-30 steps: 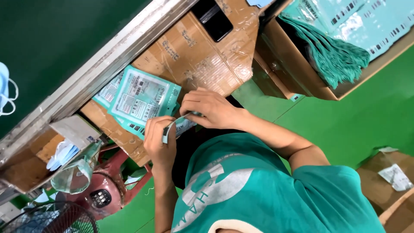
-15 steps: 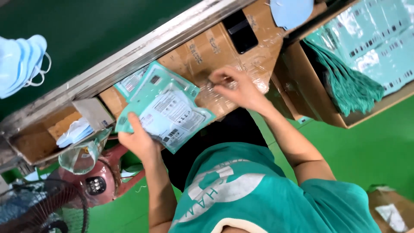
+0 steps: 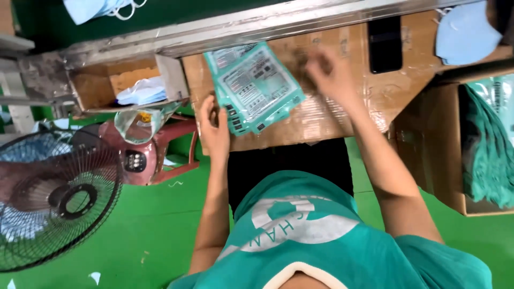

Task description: The recorder is manually placing blue face masks into plastic pouches on a packing table in a factory environment.

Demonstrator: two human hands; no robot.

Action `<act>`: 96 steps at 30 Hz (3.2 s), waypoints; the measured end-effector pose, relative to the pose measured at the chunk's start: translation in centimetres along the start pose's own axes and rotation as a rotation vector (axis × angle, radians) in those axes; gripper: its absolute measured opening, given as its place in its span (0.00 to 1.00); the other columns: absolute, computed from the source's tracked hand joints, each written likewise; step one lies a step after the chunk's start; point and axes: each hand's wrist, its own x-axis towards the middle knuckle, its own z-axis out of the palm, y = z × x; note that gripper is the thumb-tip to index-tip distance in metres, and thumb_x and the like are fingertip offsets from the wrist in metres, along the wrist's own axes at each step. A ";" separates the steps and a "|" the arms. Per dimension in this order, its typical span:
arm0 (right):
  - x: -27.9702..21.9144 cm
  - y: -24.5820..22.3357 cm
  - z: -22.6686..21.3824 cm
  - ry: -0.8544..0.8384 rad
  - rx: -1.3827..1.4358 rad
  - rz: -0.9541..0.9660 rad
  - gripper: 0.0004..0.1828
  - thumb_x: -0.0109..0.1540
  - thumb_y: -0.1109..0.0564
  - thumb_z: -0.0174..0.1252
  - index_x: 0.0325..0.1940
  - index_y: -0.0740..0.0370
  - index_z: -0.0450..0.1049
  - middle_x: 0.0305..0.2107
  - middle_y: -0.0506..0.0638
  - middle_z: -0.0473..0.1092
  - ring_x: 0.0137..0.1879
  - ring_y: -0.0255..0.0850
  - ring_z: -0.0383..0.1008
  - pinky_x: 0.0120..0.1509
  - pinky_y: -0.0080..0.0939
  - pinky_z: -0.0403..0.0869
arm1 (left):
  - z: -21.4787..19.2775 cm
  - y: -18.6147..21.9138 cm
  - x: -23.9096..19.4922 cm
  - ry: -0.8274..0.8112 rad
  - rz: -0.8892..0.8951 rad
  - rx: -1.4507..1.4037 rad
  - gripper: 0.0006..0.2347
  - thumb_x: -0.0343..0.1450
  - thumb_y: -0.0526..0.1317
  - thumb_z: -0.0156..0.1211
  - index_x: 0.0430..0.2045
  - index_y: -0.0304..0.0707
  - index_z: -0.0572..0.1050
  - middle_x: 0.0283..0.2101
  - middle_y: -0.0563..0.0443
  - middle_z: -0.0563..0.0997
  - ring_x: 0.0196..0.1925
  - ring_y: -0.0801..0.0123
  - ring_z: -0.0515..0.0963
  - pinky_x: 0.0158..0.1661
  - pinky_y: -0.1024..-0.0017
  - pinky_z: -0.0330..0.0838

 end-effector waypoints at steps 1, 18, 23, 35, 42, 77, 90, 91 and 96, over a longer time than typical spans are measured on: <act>-1.1 0.4 1.3 -0.013 0.008 0.001 0.18 0.69 0.58 0.59 0.61 0.68 0.72 0.47 0.54 0.77 0.51 0.37 0.78 0.51 0.38 0.78 | -0.1 0.2 -0.4 0.012 -0.007 0.007 0.19 0.76 0.34 0.57 0.63 0.28 0.67 0.63 0.39 0.71 0.66 0.61 0.72 0.66 0.66 0.65; -0.6 -0.7 7.5 0.092 -0.336 0.004 0.19 0.65 0.52 0.63 0.52 0.72 0.77 0.46 0.66 0.75 0.47 0.55 0.76 0.48 0.49 0.74 | 0.7 -5.4 7.6 -0.118 -0.101 -0.009 0.23 0.78 0.36 0.46 0.70 0.26 0.56 0.73 0.33 0.63 0.75 0.54 0.65 0.70 0.66 0.58; 1.1 4.1 10.3 -0.105 -0.037 0.408 0.32 0.73 0.43 0.51 0.65 0.78 0.67 0.57 0.72 0.71 0.63 0.57 0.75 0.65 0.50 0.72 | 2.3 -4.9 8.2 -0.183 -0.068 0.090 0.24 0.80 0.38 0.44 0.72 0.26 0.52 0.75 0.32 0.59 0.77 0.52 0.59 0.71 0.67 0.53; -0.1 7.2 11.2 -0.133 0.364 0.341 0.35 0.72 0.47 0.44 0.77 0.71 0.48 0.67 0.70 0.61 0.74 0.55 0.63 0.77 0.45 0.61 | 3.1 -2.8 6.4 -0.014 0.097 0.150 0.26 0.79 0.39 0.53 0.70 0.23 0.53 0.73 0.30 0.60 0.76 0.46 0.60 0.72 0.61 0.52; -1.1 9.1 7.0 -0.014 1.026 0.441 0.24 0.74 0.55 0.42 0.71 0.73 0.58 0.64 0.65 0.65 0.73 0.52 0.66 0.74 0.52 0.66 | 1.5 8.6 4.9 -0.014 0.330 0.221 0.18 0.74 0.31 0.56 0.61 0.31 0.70 0.65 0.36 0.74 0.70 0.48 0.72 0.69 0.62 0.65; -9.4 -2.2 -5.0 0.113 -0.123 -0.014 0.45 0.57 0.63 0.72 0.74 0.67 0.57 0.65 0.61 0.64 0.69 0.49 0.69 0.75 0.49 0.68 | 16.4 6.8 -2.2 -0.658 0.531 0.099 0.57 0.56 0.47 0.81 0.71 0.31 0.37 0.73 0.25 0.45 0.75 0.34 0.46 0.70 0.41 0.40; -11.8 2.8 -4.0 0.217 -0.071 0.058 0.55 0.60 0.64 0.73 0.84 0.59 0.48 0.76 0.61 0.56 0.73 0.50 0.68 0.77 0.48 0.70 | 19.1 3.0 -3.6 -0.653 0.306 -0.086 0.52 0.59 0.38 0.78 0.76 0.41 0.43 0.75 0.31 0.56 0.77 0.39 0.58 0.74 0.52 0.57; -11.4 2.8 -4.0 0.219 -0.069 0.048 0.55 0.60 0.64 0.73 0.84 0.59 0.48 0.76 0.61 0.56 0.73 0.50 0.68 0.77 0.48 0.70 | 19.4 3.1 -3.3 -0.649 0.315 -0.084 0.52 0.59 0.38 0.78 0.76 0.41 0.43 0.75 0.31 0.56 0.77 0.39 0.58 0.74 0.52 0.57; -11.4 3.4 -3.0 0.087 0.138 0.048 0.65 0.56 0.52 0.77 0.83 0.62 0.37 0.61 0.59 0.68 0.65 0.48 0.73 0.71 0.45 0.75 | 19.5 2.1 -3.7 -0.700 0.348 0.109 0.46 0.58 0.40 0.80 0.71 0.44 0.54 0.67 0.35 0.67 0.72 0.43 0.64 0.71 0.54 0.59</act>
